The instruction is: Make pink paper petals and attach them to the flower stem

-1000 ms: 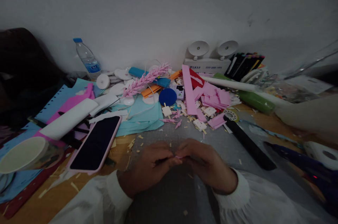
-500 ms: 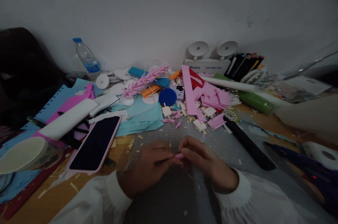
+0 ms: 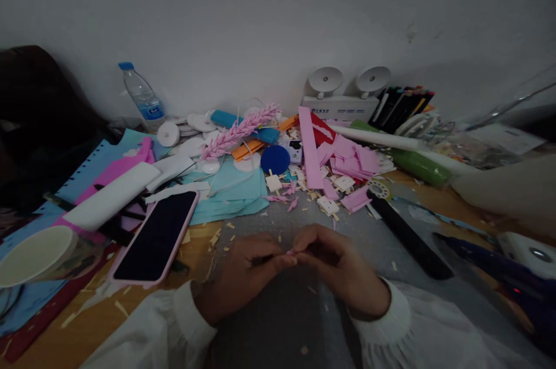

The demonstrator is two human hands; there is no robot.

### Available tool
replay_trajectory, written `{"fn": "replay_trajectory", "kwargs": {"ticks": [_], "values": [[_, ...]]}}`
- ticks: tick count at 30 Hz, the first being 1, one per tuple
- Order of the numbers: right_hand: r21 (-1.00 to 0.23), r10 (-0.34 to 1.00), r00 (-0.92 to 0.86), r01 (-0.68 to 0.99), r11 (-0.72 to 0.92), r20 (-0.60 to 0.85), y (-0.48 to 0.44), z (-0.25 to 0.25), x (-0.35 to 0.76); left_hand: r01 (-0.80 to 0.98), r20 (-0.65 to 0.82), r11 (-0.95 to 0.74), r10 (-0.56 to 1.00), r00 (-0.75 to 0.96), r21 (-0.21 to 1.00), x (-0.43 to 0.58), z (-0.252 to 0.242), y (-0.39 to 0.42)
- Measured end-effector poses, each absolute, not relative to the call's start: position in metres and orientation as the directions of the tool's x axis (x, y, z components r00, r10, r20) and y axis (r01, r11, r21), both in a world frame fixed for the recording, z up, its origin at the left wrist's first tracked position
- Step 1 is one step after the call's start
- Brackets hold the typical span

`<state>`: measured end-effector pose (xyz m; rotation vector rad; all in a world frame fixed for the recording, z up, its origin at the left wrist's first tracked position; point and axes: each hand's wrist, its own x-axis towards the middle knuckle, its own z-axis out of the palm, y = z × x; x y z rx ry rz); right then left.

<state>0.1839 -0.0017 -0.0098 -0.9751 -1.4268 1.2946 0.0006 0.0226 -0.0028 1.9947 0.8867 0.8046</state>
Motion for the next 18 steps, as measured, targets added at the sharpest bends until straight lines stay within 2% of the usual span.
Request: {"fn": "replay_trajectory", "kwargs": {"ticks": [4,8,18], "values": [[-0.971,0.924,-0.308,0.002,0.237,0.225,-0.003,-0.01,0.186,0.24,0.201,-0.38,0.815,0.544,0.893,0.0,-0.003,0.022],[-0.953,0.905,-0.329,0.038,0.299,0.271,-0.004,-0.005,0.186,0.226,0.295,-0.471,0.791,0.536,0.853,0.0,0.003,0.022],[-0.927,0.895,-0.302,0.076,0.366,0.329,-0.009,0.002,0.188,0.216,0.408,-0.596,0.728,0.551,0.773,-0.001,-0.004,0.022]]}}
